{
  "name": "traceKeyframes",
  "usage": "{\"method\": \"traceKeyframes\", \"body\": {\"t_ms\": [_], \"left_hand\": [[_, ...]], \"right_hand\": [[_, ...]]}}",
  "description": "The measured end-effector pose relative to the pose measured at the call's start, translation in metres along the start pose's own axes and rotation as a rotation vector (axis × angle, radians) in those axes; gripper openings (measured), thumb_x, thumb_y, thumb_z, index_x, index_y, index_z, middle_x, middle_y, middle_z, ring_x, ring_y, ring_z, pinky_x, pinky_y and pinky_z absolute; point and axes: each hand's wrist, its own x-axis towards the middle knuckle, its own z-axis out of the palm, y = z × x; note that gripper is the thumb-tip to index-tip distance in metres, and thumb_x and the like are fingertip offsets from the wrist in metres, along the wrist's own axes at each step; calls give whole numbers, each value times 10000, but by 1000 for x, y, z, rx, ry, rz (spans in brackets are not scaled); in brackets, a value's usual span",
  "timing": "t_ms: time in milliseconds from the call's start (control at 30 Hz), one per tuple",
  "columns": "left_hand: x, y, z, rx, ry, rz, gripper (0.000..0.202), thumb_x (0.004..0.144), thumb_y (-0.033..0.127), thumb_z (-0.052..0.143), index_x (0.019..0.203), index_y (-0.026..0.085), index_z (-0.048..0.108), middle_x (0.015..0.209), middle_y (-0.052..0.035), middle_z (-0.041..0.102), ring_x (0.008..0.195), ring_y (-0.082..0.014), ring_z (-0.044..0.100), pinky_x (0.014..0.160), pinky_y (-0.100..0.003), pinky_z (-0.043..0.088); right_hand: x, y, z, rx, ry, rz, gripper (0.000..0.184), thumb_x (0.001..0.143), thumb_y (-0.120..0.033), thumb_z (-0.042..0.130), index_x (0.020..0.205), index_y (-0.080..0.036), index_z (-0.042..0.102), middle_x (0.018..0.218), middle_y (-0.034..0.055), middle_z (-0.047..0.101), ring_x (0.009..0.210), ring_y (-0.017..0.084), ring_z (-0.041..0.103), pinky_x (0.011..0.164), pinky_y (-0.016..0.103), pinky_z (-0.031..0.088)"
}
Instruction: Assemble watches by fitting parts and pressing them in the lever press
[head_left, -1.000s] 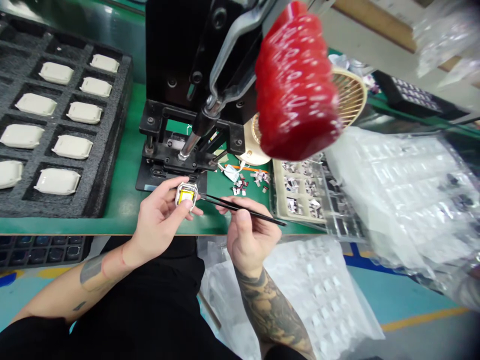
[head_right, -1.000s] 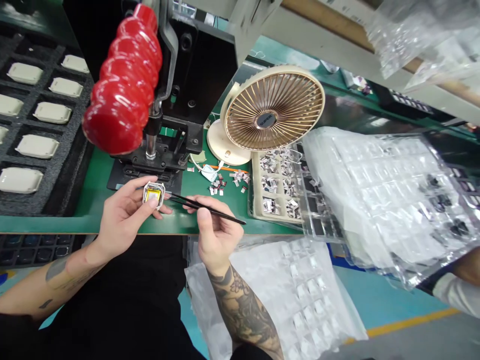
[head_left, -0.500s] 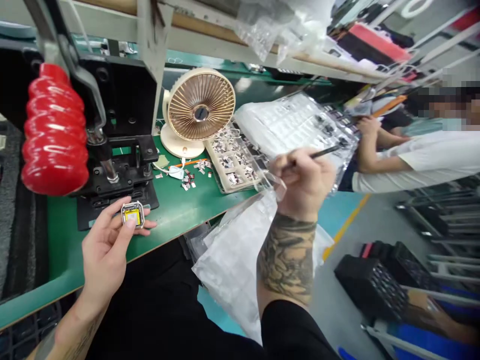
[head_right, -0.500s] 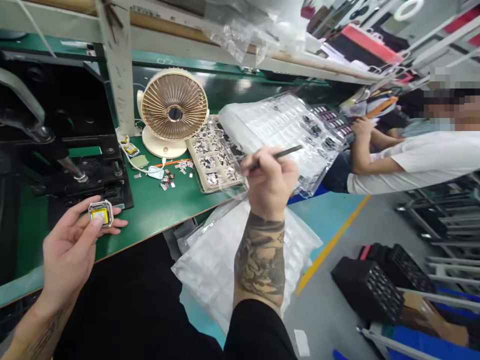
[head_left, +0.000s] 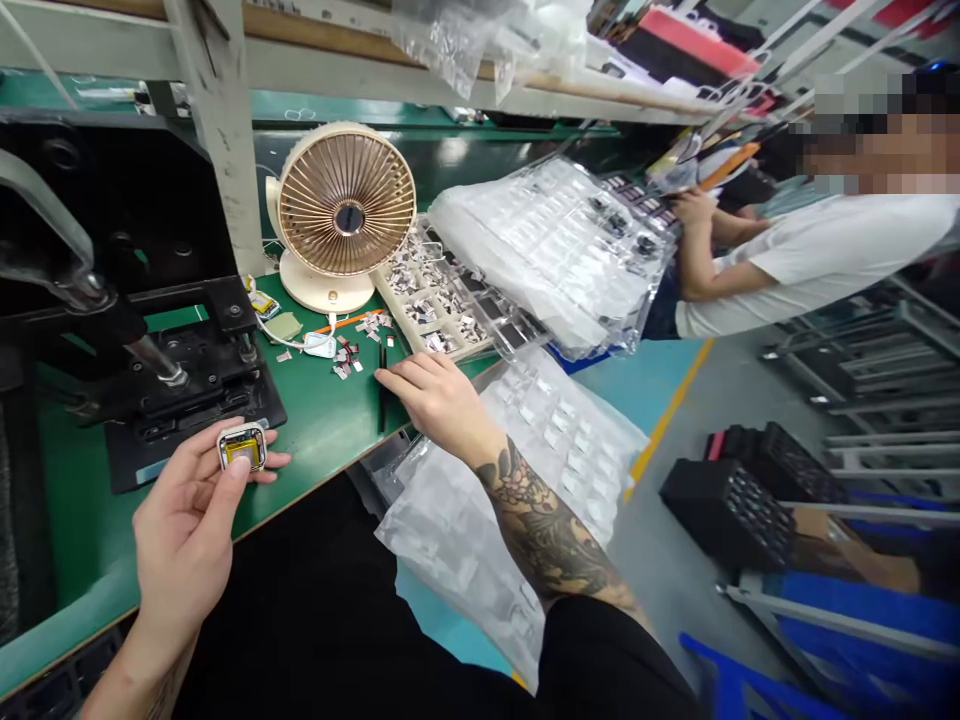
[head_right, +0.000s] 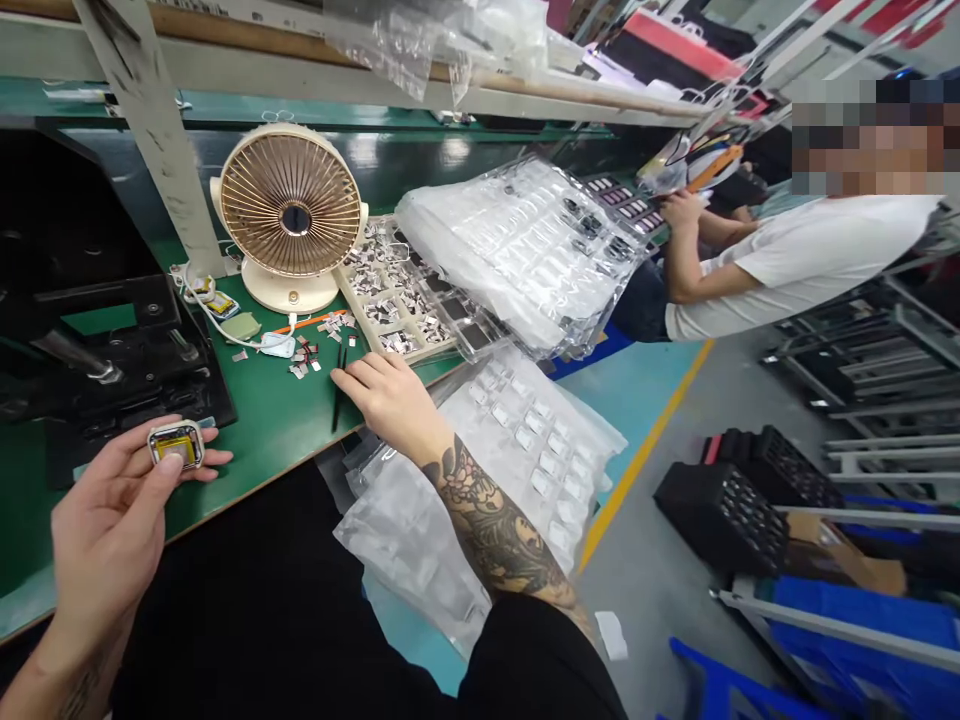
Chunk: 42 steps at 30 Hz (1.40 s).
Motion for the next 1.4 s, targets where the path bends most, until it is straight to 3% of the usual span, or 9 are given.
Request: {"method": "traceKeyframes", "body": {"t_ms": [200,367,533,767,967,1067,1200,1300,1400], "left_hand": [[0,-1,1,23,-13,20,413,1072,386,828,1419,181,736,1261,-112,868,1015,-271,889,858,-347,754],[0,-2,0,43,-28,42,422,1083,386,812,1440,180,720,1251,-117,873,1003,-257,890,856,-337,753],[-1,-1,0,61,-37,61,430,1088,388,801,1450,176,708,1258,-129,874,1004,-267,890,835,-358,760],[-1,2,2,46,-40,35,448,1088,396,797,1456,182,655,1256,-134,877,1006,-271,892,843,-374,762],[-2,1,1,33,-49,42,439,1089,387,799,1445,188,638,1249,-132,879,1006,-267,892,853,-365,746],[-2,0,1,-1,-59,41,311,1096,350,795,1329,210,644,1246,-114,878,1019,-254,888,850,-344,728],[-2,-4,1,12,-83,51,196,1098,313,789,1249,227,699,1262,-95,864,999,-223,863,864,-329,679],[1,-6,0,99,-109,99,156,1096,288,784,1245,243,795,1290,-89,832,1059,-216,808,940,-347,630],[3,-6,-1,193,-92,195,128,1067,271,816,1188,255,857,1221,-80,810,1055,-217,750,861,-334,586]], "right_hand": [[32,67,-10,85,101,451,308,1132,-211,520,1273,-188,793,1152,119,805,1075,258,730,964,411,571],[91,116,-2,27,-252,725,295,1038,-217,611,1242,-171,820,1227,147,813,1119,292,732,1054,446,595],[119,120,8,6,-373,814,310,950,-114,642,1187,-148,839,1210,206,809,1155,354,742,1069,528,608],[116,120,11,-3,-410,846,294,987,-164,646,1207,-142,838,1236,241,799,1223,398,756,1139,553,607],[122,132,3,114,-349,765,167,837,-56,771,973,-120,843,968,123,818,1007,274,761,1045,435,626],[111,123,-17,220,-213,747,146,896,-74,727,952,-122,852,832,47,783,810,159,707,867,320,600],[79,82,-34,433,49,701,202,1012,-178,674,1095,-177,858,943,28,822,772,119,717,742,276,592],[61,39,-26,762,268,556,161,961,-334,863,1101,-256,869,992,31,834,826,162,765,766,323,656],[61,-10,-10,861,332,463,139,969,-375,889,1077,-290,866,994,35,838,851,196,775,800,389,679]]}}
